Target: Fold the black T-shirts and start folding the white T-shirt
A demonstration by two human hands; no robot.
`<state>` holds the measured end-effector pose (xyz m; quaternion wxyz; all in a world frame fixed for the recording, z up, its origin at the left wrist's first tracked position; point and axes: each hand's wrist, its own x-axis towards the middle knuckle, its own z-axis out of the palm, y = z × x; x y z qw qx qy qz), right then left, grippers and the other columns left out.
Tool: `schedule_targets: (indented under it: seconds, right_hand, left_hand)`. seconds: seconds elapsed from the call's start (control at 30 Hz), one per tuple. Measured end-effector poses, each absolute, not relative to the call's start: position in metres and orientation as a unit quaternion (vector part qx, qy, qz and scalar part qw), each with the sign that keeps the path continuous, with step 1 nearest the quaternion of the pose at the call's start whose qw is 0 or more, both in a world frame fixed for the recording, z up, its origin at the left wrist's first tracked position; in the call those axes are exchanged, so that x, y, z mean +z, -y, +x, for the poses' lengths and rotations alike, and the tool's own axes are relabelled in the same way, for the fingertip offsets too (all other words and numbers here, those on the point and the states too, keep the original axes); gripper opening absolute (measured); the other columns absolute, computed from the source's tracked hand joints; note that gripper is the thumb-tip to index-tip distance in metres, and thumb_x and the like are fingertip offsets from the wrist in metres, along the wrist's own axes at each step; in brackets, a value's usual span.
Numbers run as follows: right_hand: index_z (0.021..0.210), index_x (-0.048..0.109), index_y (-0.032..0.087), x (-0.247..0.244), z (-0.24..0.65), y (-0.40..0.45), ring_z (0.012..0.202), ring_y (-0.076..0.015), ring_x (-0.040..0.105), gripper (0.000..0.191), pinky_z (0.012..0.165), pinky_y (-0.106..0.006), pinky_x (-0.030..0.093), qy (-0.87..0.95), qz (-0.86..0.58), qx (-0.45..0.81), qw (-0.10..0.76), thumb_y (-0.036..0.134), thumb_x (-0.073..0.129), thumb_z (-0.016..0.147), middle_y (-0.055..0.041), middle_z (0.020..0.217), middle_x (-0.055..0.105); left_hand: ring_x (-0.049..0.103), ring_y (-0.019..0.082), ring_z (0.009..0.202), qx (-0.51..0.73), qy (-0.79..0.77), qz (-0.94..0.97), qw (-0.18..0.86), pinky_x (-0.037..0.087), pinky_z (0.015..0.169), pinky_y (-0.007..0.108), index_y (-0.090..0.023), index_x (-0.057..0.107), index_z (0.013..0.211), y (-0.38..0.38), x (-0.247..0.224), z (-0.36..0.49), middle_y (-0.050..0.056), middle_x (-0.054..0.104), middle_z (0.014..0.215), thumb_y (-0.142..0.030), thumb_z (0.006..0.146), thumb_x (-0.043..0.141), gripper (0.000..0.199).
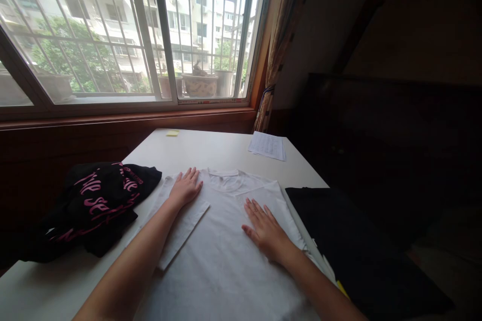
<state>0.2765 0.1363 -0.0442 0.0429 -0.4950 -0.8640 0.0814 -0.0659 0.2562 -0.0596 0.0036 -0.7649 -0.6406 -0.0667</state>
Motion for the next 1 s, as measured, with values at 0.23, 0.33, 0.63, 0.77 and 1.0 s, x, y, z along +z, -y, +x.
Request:
schedule_targets:
  seconds: [0.23, 0.33, 0.63, 0.77, 1.0]
  right_hand:
    - [0.160, 0.019, 0.022, -0.038, 0.278, -0.111, 0.154, -0.0246, 0.012, 0.067, 0.126, -0.051, 0.011, 0.865, -0.485, 0.109, 0.067, 0.057, 0.026, 0.103, -0.0054, 0.166, 0.014]
    - [0.158, 0.026, 0.019, -0.042, 0.287, -0.103, 0.153, -0.0239, 0.018, 0.065, 0.125, -0.050, 0.017, 0.868, -0.473, 0.125, 0.083, 0.053, 0.028, 0.104, -0.0075, 0.165, 0.022]
    - [0.142, 0.053, 0.019, -0.055, 0.374, -0.063, 0.130, -0.0256, 0.054, 0.048, 0.108, -0.043, 0.048, 0.772, -0.591, -0.022, 0.234, 0.038, 0.040, 0.101, -0.0109, 0.143, 0.058]
    - [0.129, 0.063, 0.021, -0.056, 0.402, -0.040, 0.114, -0.0268, 0.063, 0.041, 0.096, -0.042, 0.053, 0.745, -0.620, -0.088, 0.231, 0.040, 0.042, 0.099, -0.0103, 0.129, 0.066]
    - [0.100, 0.068, 0.024, -0.053, 0.405, -0.033, 0.084, -0.0229, 0.068, 0.028, 0.072, -0.034, 0.052, 0.731, -0.649, -0.095, 0.186, 0.045, 0.051, 0.095, -0.0064, 0.092, 0.071]
  left_hand:
    - [0.016, 0.025, 0.154, -0.051, 0.639, -0.768, 0.001, 0.015, 0.122, 0.051, -0.015, 0.029, 0.157, -0.257, -0.059, -0.067, 0.010, 0.018, 0.166, -0.051, 0.102, 0.026, 0.066]
    - [0.015, 0.024, 0.154, -0.047, 0.641, -0.766, 0.000, 0.015, 0.122, 0.050, -0.016, 0.028, 0.157, -0.257, -0.059, -0.068, 0.009, 0.017, 0.166, -0.051, 0.102, 0.025, 0.066]
    - [0.011, 0.025, 0.155, -0.034, 0.643, -0.765, -0.014, 0.014, 0.122, 0.052, -0.018, 0.027, 0.158, -0.263, -0.056, -0.072, 0.007, 0.015, 0.167, -0.052, 0.102, 0.023, 0.066]
    - [0.011, 0.024, 0.155, -0.029, 0.643, -0.765, -0.018, 0.014, 0.123, 0.052, -0.017, 0.025, 0.159, -0.265, -0.056, -0.073, 0.006, 0.013, 0.167, -0.053, 0.102, 0.022, 0.067]
    - [0.010, 0.024, 0.155, -0.028, 0.645, -0.764, -0.016, 0.013, 0.123, 0.053, -0.015, 0.024, 0.159, -0.265, -0.058, -0.074, 0.006, 0.012, 0.167, -0.053, 0.102, 0.022, 0.068]
